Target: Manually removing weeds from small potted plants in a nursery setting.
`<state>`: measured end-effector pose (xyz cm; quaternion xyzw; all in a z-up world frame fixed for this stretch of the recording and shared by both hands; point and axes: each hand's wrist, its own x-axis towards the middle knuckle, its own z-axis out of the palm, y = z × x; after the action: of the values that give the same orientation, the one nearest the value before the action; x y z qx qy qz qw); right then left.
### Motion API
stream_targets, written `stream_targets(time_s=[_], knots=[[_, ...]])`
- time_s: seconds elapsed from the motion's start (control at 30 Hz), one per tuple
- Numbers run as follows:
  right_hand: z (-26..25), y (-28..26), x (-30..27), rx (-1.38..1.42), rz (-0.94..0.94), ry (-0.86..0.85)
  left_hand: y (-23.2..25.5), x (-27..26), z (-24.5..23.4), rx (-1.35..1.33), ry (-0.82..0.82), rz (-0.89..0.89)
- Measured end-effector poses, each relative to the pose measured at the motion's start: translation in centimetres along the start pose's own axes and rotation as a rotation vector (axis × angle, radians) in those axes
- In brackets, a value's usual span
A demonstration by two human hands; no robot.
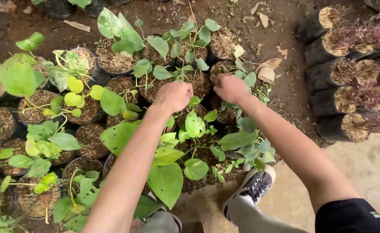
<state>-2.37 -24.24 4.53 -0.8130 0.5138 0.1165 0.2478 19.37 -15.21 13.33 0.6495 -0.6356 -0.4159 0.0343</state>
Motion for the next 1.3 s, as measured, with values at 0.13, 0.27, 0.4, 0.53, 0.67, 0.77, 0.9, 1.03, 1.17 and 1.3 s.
stream_targets(time_s=[0.13,0.27,0.4,0.53,0.67,0.77,0.9,1.03,1.17,1.3], knots=[[2.7,0.5,0.8,-0.001,-0.069,0.045,-6.0,1.4,-0.1,0.103,0.149,-0.046],[6.2,0.7,-0.5,-0.008,-0.175,0.313,-10.6,0.5,1.2,0.293,0.118,-0.117],[6.2,0.2,-1.5,0.062,-0.248,0.386,-13.4,1.1,1.6,0.381,0.127,-0.131],[5.4,-1.3,-2.4,0.07,-0.28,0.404,-14.8,0.9,0.1,0.415,0.075,-0.223],[4.7,-3.8,-4.4,-0.016,-0.297,0.409,-15.0,-0.6,-2.0,0.301,0.088,-0.293],[3.1,-6.0,-6.0,-0.019,-0.294,0.357,-15.9,-1.4,-2.7,0.326,0.133,-0.282],[2.2,-9.5,-5.4,0.104,-0.318,0.287,-19.4,-0.3,-3.5,0.369,0.196,-0.289],[3.0,-11.5,-3.4,0.091,-0.37,0.271,-20.0,-1.6,-4.2,0.348,0.222,-0.271],[3.4,-14.2,-2.5,0.24,-0.412,0.178,-21.9,-2.0,-3.1,0.336,0.183,-0.312],[1.7,-18.4,-3.3,0.334,-0.608,0.036,-11.1,-8.9,-10.8,-0.074,-0.208,-0.619]])
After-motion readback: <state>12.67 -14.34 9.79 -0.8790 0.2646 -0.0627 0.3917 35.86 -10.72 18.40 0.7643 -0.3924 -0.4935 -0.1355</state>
